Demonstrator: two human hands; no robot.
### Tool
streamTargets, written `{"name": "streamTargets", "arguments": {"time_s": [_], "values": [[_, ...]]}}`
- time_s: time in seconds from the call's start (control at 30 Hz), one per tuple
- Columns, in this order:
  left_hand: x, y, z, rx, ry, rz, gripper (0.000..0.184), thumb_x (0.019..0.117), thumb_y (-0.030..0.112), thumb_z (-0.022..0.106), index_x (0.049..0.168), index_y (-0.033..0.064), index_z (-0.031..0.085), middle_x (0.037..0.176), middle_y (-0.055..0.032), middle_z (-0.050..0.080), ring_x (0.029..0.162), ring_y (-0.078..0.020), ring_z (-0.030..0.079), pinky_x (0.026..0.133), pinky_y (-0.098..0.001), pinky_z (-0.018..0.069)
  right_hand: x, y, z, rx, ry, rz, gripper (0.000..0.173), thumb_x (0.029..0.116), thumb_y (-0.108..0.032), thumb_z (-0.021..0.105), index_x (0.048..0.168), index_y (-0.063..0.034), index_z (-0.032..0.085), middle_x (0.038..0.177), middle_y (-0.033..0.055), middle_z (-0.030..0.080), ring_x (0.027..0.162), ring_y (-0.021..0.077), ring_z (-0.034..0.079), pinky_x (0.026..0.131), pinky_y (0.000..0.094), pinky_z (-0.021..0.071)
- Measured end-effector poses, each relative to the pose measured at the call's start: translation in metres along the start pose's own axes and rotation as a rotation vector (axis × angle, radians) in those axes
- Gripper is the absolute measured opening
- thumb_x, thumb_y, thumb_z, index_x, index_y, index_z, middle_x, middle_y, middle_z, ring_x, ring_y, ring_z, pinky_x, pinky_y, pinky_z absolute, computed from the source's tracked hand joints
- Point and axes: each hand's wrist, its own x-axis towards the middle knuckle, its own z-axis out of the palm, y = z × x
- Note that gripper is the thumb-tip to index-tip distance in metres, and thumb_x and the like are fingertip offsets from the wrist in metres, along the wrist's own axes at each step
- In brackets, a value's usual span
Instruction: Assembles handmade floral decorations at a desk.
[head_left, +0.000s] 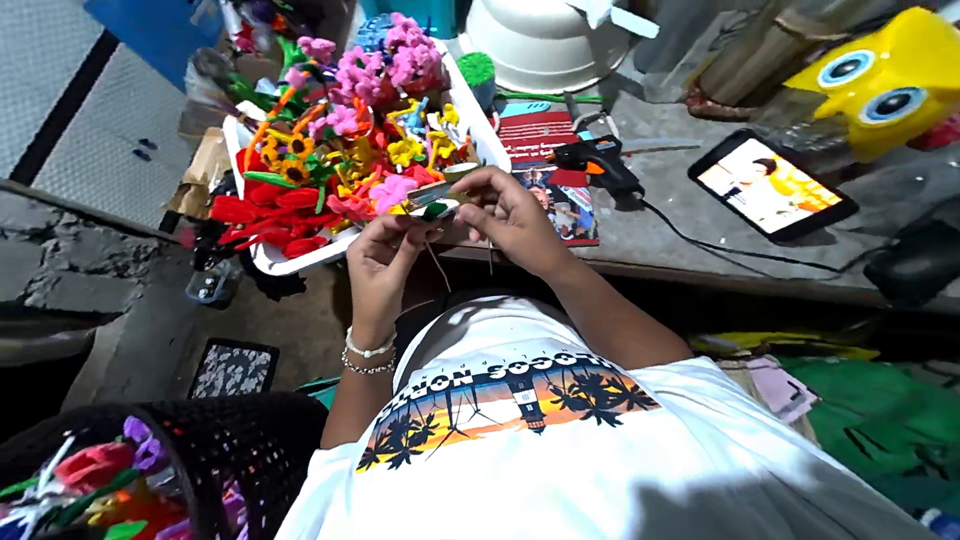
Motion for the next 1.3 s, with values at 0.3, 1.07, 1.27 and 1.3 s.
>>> {"name": "streamTargets", "arguments": {"time_s": [0.3,1.07,1.27,1.3], "values": [[-0.001,0.0,0.004,-0.043,-0.056,-0.047,0.011,0.0997,0.013,0.066,0.11,0.0113,0.069,0.104,0.001,0.072,0.094,-0.0094,0.069,0.086,-0.0272,0.059,0.001,-0.005,0.002,0.193,-0.071,0.014,0.026,0.0958,-0.003,0.067,0.121,0.0026,0.064,0.116,0.007,0.067,0.103,0.0098,0.067,0.093,0.0273,0.0574],[-0.005,-0.006,0.012,0.0,-0.057,-0.138,0.014,0.098,0.002,0.065,0.111,0.0039,0.067,0.102,-0.0054,0.073,0.088,-0.0141,0.074,0.079,-0.0301,0.064,-0.002,0.001,0.005,0.186,0.163,-0.055,0.014,0.0938,0.001,0.068,0.108,-0.0008,0.068,0.102,0.0015,0.07,0.092,0.0069,0.068,0.085,0.0252,0.0594],[-0.005,-0.006,0.013,-0.012,-0.054,-0.166,0.016,0.0976,0.002,0.066,0.113,0.0028,0.069,0.102,-0.0055,0.074,0.088,-0.0138,0.074,0.079,-0.03,0.064,-0.003,0.003,0.007,0.204,0.201,-0.075,0.013,0.0941,0.001,0.068,0.107,-0.0014,0.068,0.102,0.0018,0.071,0.092,0.0065,0.068,0.084,0.0248,0.0594],[-0.005,-0.006,0.013,-0.019,-0.056,-0.172,0.016,0.0976,0.002,0.066,0.113,0.0025,0.069,0.103,-0.0058,0.074,0.088,-0.0139,0.074,0.08,-0.03,0.0639,-0.003,0.003,0.008,0.204,0.207,-0.079,0.013,0.0941,0.002,0.068,0.107,-0.0012,0.068,0.101,0.0018,0.07,0.091,0.0065,0.068,0.083,0.0246,0.0594]]}}
